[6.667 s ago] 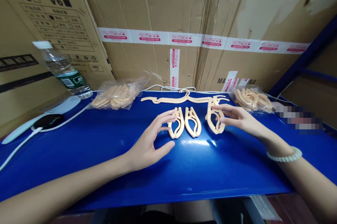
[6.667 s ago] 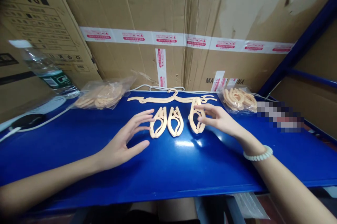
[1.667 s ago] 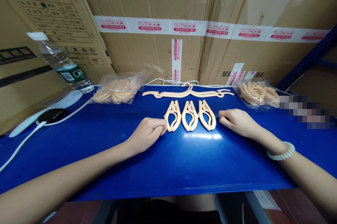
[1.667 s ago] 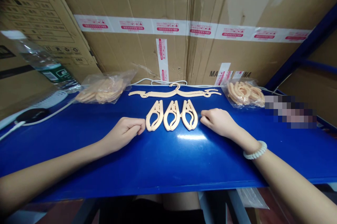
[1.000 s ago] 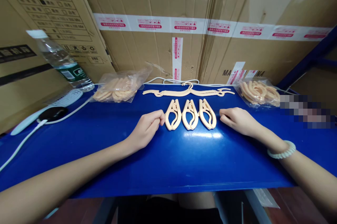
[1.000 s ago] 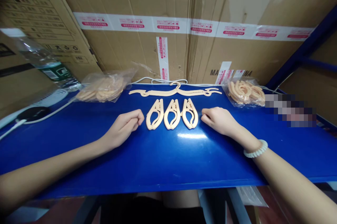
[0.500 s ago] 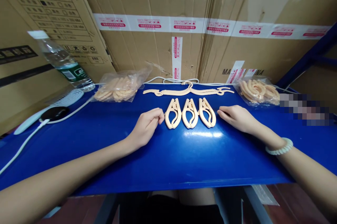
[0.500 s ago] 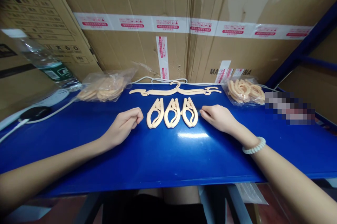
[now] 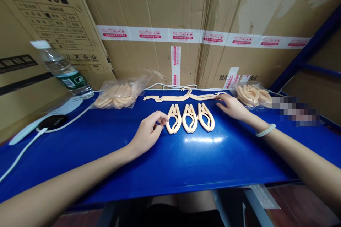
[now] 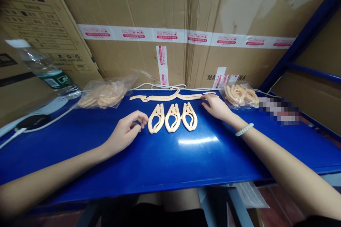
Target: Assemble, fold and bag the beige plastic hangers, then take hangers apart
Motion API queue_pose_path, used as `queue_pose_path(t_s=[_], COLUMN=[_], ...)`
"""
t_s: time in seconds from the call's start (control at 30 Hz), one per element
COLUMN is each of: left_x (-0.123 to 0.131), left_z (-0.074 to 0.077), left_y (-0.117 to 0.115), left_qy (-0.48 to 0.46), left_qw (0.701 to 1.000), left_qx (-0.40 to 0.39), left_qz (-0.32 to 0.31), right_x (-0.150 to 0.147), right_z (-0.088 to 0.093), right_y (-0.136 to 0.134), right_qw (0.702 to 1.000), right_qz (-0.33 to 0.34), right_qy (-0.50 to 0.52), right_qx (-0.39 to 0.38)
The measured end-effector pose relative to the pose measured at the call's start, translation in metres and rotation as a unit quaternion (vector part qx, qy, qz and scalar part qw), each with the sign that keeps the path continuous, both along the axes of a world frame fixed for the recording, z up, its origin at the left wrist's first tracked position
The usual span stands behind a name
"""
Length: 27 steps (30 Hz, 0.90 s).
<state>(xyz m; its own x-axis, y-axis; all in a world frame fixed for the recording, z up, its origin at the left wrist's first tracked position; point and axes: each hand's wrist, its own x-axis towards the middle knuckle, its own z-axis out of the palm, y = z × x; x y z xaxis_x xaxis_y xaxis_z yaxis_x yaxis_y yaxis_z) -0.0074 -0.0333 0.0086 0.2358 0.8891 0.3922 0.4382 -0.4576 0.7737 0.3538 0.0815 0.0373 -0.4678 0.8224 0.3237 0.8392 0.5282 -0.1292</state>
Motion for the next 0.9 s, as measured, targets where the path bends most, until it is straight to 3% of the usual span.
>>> queue_pose_path(t_s=[0.2,0.47,0.7,0.9], left_x=[0.001,0.001,0.001,0.0], left_z=[-0.001,-0.001,0.001,0.004], left_y=[0.002,0.002,0.001,0.001], left_qy=[-0.033,-0.043,-0.065,-0.1], left_qw=[0.999,0.999,0.998,0.994], left_qx=[-0.004,-0.008,-0.011,-0.019], left_qz=[0.007,-0.002,0.009,0.026], right_x=[0.001,-0.002,0.002,0.011], right_z=[-0.007,-0.005,0.016,0.033], right_y=[0.028,0.035,0.019,-0.011], right_qw=[1.0,0.999,0.999,0.998], right_qz=[-0.004,-0.014,0.032,-0.007], right_qy=[-0.025,-0.041,-0.009,0.07], right_qx=[0.001,0.003,-0.041,0.0])
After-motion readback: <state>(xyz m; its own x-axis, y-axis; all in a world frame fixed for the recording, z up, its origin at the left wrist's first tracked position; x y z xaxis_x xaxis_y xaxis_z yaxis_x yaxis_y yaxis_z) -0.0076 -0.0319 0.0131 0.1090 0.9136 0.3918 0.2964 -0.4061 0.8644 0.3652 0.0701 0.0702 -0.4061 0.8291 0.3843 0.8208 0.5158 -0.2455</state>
